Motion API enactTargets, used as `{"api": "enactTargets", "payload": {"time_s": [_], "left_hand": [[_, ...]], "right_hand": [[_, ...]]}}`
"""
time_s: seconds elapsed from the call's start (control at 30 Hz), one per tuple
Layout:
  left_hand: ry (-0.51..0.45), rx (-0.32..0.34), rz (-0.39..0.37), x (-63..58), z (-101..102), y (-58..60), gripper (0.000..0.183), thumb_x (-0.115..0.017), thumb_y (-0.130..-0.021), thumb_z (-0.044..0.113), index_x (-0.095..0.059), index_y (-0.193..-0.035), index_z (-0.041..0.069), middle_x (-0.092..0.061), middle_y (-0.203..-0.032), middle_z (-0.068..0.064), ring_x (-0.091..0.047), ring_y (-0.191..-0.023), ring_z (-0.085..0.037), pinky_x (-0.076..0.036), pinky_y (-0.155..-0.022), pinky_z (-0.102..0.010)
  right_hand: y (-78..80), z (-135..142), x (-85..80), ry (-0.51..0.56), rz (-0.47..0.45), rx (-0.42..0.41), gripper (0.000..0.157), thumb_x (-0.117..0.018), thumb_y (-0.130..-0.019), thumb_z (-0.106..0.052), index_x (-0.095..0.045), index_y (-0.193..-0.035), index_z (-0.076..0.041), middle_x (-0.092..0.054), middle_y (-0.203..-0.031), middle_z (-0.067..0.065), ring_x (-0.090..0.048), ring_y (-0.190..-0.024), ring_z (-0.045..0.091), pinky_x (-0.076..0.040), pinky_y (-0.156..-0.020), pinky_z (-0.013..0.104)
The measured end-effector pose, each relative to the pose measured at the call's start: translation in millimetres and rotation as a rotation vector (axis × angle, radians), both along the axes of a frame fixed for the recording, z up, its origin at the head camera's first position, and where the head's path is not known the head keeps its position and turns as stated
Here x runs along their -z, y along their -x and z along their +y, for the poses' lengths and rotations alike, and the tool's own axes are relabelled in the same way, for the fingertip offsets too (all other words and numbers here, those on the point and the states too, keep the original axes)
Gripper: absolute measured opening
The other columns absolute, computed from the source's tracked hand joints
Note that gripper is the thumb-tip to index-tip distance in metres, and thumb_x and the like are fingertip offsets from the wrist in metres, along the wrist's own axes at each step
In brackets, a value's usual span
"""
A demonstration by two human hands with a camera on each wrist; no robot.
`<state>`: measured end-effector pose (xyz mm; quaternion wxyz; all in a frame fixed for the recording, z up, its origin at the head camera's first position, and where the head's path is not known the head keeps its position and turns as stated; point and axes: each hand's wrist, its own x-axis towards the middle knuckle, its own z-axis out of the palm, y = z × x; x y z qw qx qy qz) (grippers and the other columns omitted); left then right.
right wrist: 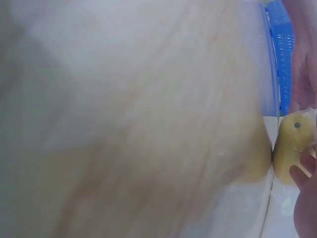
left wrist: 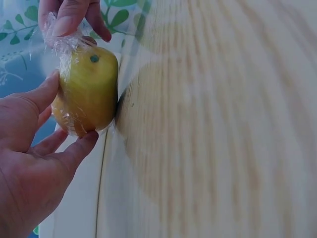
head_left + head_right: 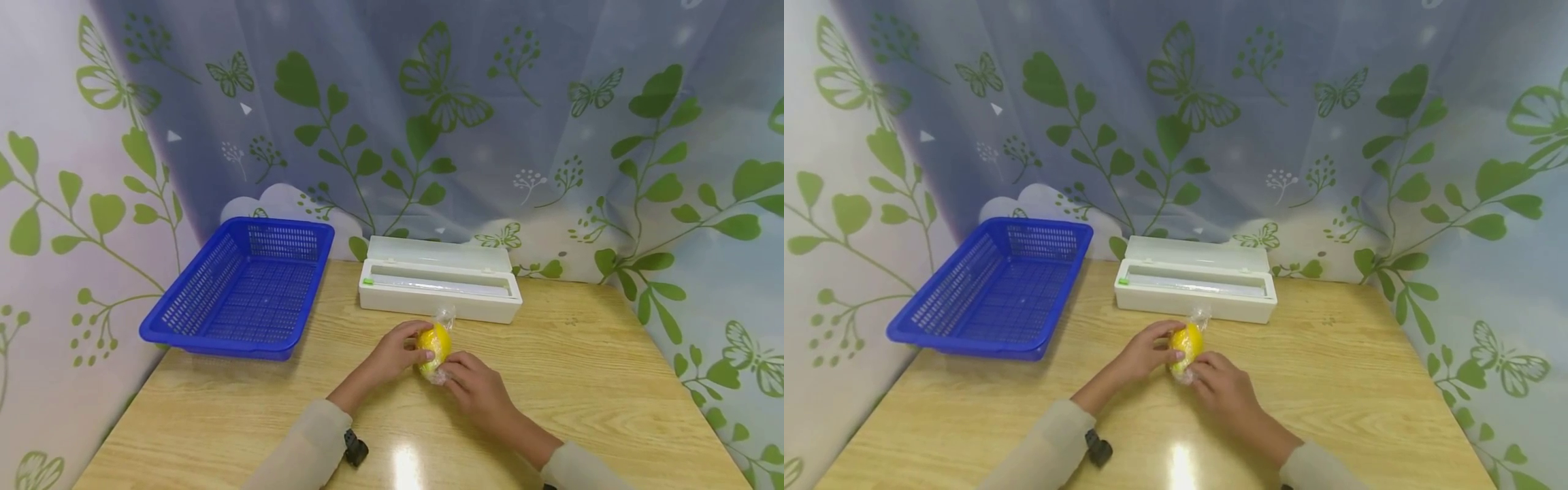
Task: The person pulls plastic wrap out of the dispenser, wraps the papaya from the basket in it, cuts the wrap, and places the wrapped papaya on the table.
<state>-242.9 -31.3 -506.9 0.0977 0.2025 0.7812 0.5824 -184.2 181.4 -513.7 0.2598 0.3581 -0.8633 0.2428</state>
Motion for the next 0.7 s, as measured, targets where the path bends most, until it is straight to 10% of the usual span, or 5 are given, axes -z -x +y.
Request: {"api": "enactTargets", "payload": {"time_s": [0.7], "left_hand": [[0.008, -0.004, -0.014, -4.1, -1.0, -3.3, 0.05, -0.072, -0.094, 0.019, -0.057, -0.141, 0.012, -0.042, -0.157, -0.011, -0.047, -0.139, -0.029, -0.047, -0.109, -0.042]], "right_hand": [[18.8, 3.7, -12.5, 0.051, -0.156, -0.063, 0.011, -0.077, -0.086, -0.006, -0.076, -0.095, -0.01, -0.075, -0.09, -0.004, -0.071, -0.082, 0.01, -0.059, -0.073, 0.023]]}}
